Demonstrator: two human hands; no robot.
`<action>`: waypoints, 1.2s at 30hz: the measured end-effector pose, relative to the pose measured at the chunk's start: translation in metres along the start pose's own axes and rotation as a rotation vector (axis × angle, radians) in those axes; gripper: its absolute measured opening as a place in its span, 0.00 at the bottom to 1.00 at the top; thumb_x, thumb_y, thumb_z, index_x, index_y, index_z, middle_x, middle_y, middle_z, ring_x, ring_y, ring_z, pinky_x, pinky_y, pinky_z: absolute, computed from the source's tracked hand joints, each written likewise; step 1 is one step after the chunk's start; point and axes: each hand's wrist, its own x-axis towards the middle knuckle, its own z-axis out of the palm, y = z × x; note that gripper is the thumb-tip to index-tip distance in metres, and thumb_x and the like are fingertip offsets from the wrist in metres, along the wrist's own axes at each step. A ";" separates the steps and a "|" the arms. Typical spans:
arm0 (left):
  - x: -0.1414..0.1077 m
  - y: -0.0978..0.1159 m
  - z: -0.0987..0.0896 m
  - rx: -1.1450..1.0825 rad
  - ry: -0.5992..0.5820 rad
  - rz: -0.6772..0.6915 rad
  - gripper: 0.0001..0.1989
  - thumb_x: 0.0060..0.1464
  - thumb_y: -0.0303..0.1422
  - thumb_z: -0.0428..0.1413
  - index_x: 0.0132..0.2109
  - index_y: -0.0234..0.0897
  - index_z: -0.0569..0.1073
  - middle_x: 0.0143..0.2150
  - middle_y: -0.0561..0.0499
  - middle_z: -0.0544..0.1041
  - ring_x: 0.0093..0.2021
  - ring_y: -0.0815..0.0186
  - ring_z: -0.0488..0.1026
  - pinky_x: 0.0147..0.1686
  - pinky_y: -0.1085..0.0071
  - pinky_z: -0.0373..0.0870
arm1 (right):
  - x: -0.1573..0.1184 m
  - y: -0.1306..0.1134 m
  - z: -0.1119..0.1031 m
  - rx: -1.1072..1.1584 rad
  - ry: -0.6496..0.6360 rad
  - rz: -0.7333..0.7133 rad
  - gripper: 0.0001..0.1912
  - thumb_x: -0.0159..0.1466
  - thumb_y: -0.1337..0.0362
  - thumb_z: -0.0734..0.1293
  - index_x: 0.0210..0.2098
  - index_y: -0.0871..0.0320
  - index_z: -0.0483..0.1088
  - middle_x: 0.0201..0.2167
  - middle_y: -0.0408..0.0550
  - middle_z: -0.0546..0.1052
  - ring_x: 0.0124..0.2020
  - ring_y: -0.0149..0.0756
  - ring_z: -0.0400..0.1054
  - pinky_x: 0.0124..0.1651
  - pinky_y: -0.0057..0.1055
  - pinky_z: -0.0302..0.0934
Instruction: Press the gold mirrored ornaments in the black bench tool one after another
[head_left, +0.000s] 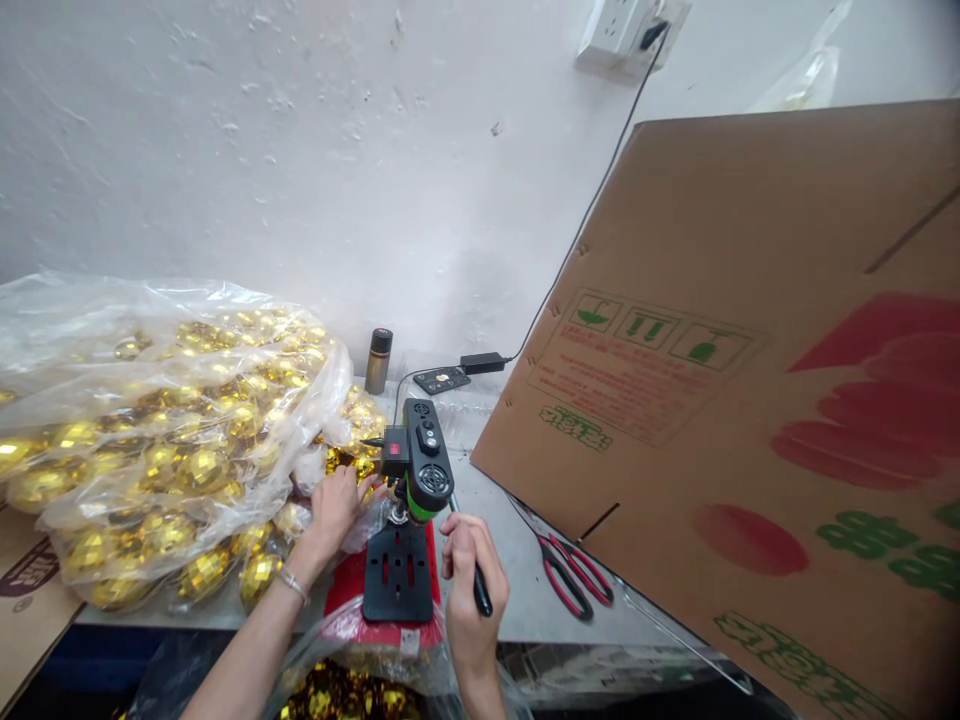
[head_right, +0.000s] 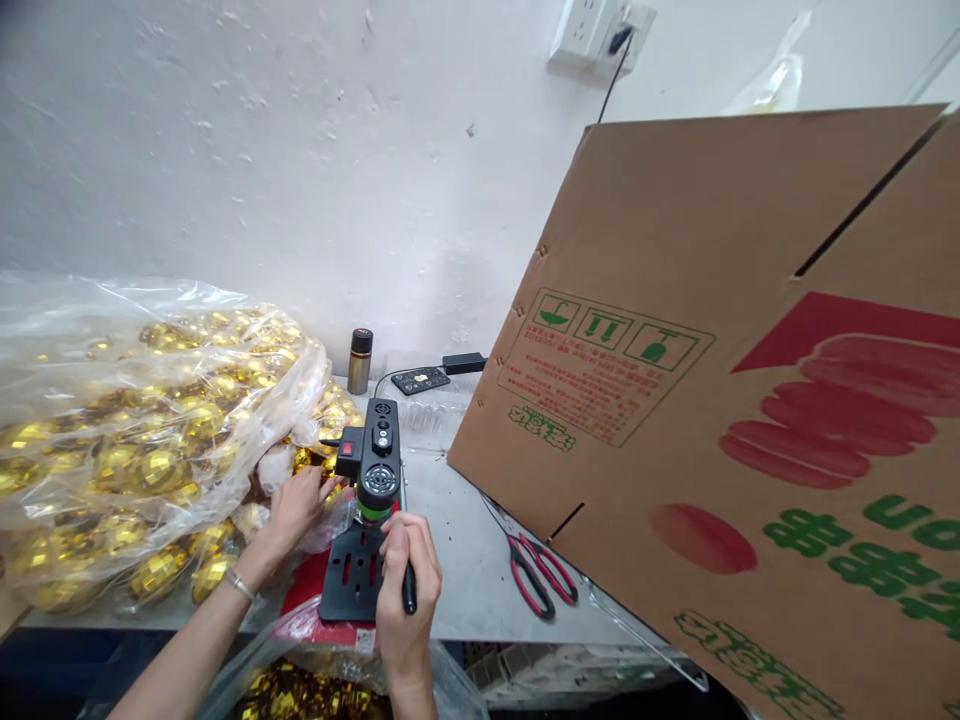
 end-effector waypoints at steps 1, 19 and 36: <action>0.008 0.004 0.001 0.011 -0.030 -0.008 0.15 0.68 0.37 0.55 0.52 0.30 0.78 0.47 0.29 0.85 0.50 0.43 0.85 0.48 0.53 0.81 | 0.000 0.000 0.000 0.001 -0.002 -0.006 0.20 0.79 0.60 0.59 0.31 0.55 0.70 0.29 0.41 0.73 0.21 0.27 0.60 0.25 0.25 0.58; -0.072 -0.013 0.027 -1.077 -0.093 -0.086 0.34 0.58 0.55 0.59 0.62 0.36 0.70 0.53 0.40 0.85 0.52 0.52 0.84 0.53 0.56 0.81 | 0.025 -0.025 -0.001 -0.038 -0.015 0.047 0.21 0.78 0.59 0.59 0.29 0.54 0.68 0.24 0.39 0.68 0.22 0.28 0.59 0.26 0.27 0.55; -0.092 -0.002 0.087 -0.648 0.048 0.305 0.27 0.56 0.36 0.63 0.62 0.38 0.74 0.56 0.36 0.83 0.55 0.44 0.82 0.55 0.45 0.80 | 0.027 -0.028 -0.006 -0.046 -0.066 0.023 0.19 0.78 0.62 0.58 0.30 0.54 0.68 0.25 0.39 0.69 0.23 0.28 0.60 0.26 0.26 0.56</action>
